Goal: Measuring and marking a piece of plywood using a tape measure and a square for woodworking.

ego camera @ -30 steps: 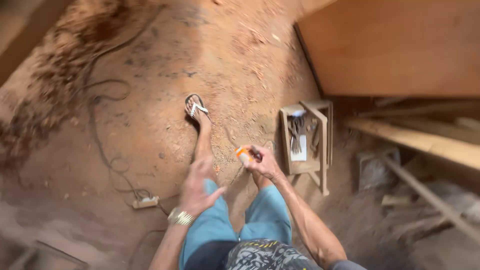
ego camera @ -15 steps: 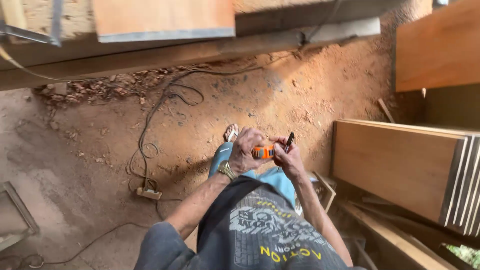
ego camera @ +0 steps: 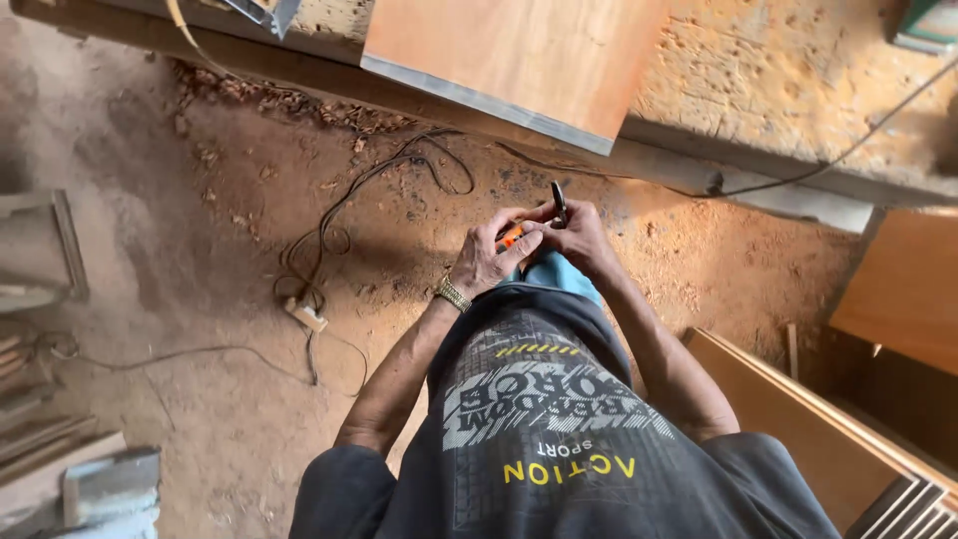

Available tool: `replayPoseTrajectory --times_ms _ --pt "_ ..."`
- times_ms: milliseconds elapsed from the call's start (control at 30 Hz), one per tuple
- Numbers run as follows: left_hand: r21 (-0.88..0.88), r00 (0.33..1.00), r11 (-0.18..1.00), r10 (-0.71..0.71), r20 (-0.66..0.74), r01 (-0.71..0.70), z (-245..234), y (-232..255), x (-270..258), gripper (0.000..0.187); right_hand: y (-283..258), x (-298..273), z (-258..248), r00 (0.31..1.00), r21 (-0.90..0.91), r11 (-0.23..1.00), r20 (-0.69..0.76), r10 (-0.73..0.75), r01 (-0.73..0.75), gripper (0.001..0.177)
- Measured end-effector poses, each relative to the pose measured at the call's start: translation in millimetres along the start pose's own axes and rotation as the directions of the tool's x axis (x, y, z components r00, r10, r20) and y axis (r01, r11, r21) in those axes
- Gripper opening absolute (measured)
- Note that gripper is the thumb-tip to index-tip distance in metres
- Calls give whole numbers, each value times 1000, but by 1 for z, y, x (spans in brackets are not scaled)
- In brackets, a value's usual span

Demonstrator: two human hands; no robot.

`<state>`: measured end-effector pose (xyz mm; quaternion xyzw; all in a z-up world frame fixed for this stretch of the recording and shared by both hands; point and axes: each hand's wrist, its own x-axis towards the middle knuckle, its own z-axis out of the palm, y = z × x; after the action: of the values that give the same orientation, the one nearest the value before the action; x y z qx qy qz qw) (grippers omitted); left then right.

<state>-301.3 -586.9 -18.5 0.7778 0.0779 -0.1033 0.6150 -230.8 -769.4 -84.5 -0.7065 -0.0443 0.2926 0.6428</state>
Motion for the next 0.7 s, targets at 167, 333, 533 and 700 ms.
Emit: replayPoseTrajectory --times_ms 167,333,533,700 --pt "235 1000 971 -27 -15 30 -5 19 42 69 -38 24 -22 982 235 961 152 112 -146 26" --pt "429 984 902 -29 176 -50 -20 36 103 68 -22 37 -53 972 451 864 36 232 -224 28" --pt "764 949 610 -61 311 -211 -153 22 159 39 36 49 -102 876 663 734 -432 214 148 26" --pt "848 965 481 -12 262 -224 -324 -7 216 34 44 87 -88 593 620 725 -716 367 300 20"
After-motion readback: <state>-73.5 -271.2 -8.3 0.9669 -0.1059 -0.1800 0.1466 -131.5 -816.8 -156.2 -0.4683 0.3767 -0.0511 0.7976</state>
